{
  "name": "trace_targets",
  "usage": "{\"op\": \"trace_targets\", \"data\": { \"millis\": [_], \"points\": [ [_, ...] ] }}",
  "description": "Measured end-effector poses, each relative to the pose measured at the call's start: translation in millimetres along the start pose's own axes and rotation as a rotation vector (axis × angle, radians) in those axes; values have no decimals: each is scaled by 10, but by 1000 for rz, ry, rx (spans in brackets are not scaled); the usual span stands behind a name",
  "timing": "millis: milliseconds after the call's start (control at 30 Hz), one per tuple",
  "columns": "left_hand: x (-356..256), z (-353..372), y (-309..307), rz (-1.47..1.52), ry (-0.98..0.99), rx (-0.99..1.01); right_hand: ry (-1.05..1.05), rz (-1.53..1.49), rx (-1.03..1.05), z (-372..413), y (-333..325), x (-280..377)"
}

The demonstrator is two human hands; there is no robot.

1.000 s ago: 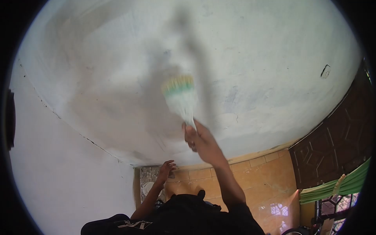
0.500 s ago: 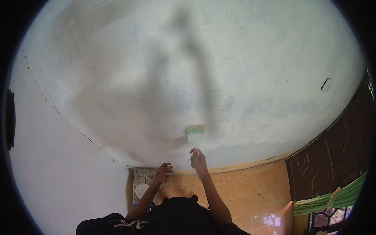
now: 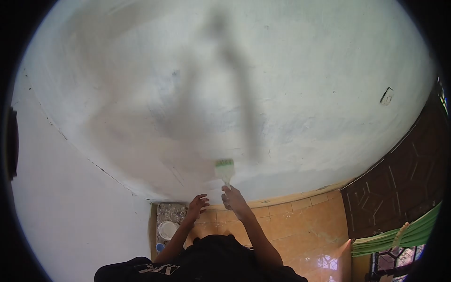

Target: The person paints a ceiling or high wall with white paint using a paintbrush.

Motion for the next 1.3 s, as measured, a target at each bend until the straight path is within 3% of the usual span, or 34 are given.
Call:
{"op": "trace_targets", "data": {
  "millis": [133, 267, 367, 467, 733, 867, 900, 1167, 1300],
  "points": [
    [12, 32, 98, 4, 4, -13, -324, 224, 38, 569, 414, 872],
    [-24, 42, 217, 28, 31, -5, -661, 341, -79, 666, 502, 1711],
    [-86, 75, 313, 39, 16, -25, -719, 271, -87, 334, 310, 1823],
    [-63, 123, 366, 79, 14, -40, -754, 271, -154, -138, -120, 1275],
    [91, 271, 317, 35, -49, -33, -167, 73, -282, -621, -978, -838],
    [115, 238, 223, 55, -35, -15, 128, -95, -268, -799, -1173, -1472],
    [100, 254, 192, 47, -36, -13, 94, -87, -251, -802, -1127, -1454],
    [-57, 197, -68, 8, -39, 3, -168, 44, -156, 4, 22, 13],
    [-79, 168, -178, 39, -20, 12, -448, 89, -97, 464, 633, 896]
  ]
}}
Point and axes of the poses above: each hand's wrist, its own z-axis away from the middle knuckle, its own y-axis out of the palm, x = y × z, the point moved 6 cm from there along -z, towards the middle knuckle, and after that the axes turned 11 degrees about y, right-handed, at the moved point
